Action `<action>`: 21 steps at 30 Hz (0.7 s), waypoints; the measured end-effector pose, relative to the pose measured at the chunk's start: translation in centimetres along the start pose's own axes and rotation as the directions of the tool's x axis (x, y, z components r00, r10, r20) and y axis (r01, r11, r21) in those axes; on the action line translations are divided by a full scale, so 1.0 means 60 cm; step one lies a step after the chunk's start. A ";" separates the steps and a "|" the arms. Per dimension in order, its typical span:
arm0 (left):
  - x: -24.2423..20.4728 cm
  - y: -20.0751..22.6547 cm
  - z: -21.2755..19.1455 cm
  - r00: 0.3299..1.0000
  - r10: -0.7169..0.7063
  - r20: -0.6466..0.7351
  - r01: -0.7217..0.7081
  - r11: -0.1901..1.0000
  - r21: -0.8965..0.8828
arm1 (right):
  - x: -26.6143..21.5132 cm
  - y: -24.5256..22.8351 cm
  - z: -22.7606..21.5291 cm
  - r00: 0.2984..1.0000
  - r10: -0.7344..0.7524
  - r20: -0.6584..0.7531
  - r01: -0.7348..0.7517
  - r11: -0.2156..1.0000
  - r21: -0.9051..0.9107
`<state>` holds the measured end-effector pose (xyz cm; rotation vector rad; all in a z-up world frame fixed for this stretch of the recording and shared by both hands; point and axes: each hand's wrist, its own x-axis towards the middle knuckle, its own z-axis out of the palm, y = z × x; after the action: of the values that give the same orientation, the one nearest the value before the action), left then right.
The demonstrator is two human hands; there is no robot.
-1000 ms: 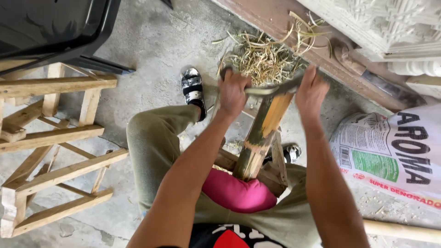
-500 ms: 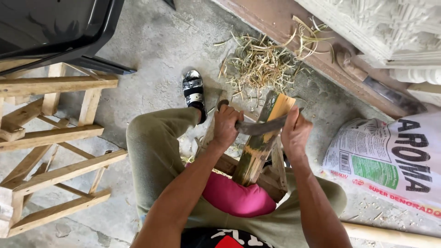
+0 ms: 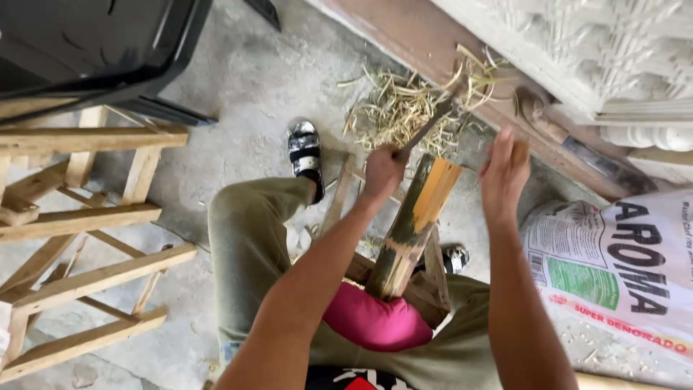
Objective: Shaving the outer layer of a bamboo pole using a curved blade.
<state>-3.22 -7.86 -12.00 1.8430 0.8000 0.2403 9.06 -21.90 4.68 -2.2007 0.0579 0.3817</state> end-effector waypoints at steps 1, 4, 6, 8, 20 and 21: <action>-0.003 0.006 -0.005 1.000 0.011 -0.005 -0.011 1.000 0.001 | -0.015 0.030 0.010 1.000 -0.009 -0.005 0.009 1.000 0.007; -0.084 0.012 -0.011 0.969 -0.206 0.137 0.236 0.937 -0.256 | -0.143 0.101 0.020 0.987 0.123 0.107 -0.125 0.992 0.019; -0.109 0.019 -0.013 0.898 -0.347 0.271 0.438 0.764 -0.474 | -0.249 0.071 0.032 0.885 0.381 0.267 -0.360 0.924 -0.126; -0.114 0.031 -0.021 0.875 -0.376 0.306 0.484 0.709 -0.512 | -0.312 0.026 0.050 0.861 0.417 0.292 -0.394 0.909 -0.135; -0.094 0.069 -0.033 0.587 -0.476 0.655 0.810 0.322 -0.491 | -0.351 0.020 0.088 0.840 0.535 0.089 -0.539 0.842 0.020; -0.095 0.070 -0.029 0.578 -0.470 0.667 0.815 0.286 -0.504 | -0.349 0.021 0.082 0.820 0.561 0.112 -0.571 0.813 0.111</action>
<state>-6.70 -10.99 -6.43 0.5315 0.9055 -0.3178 -12.33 -20.75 7.05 -1.9901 0.6969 0.7660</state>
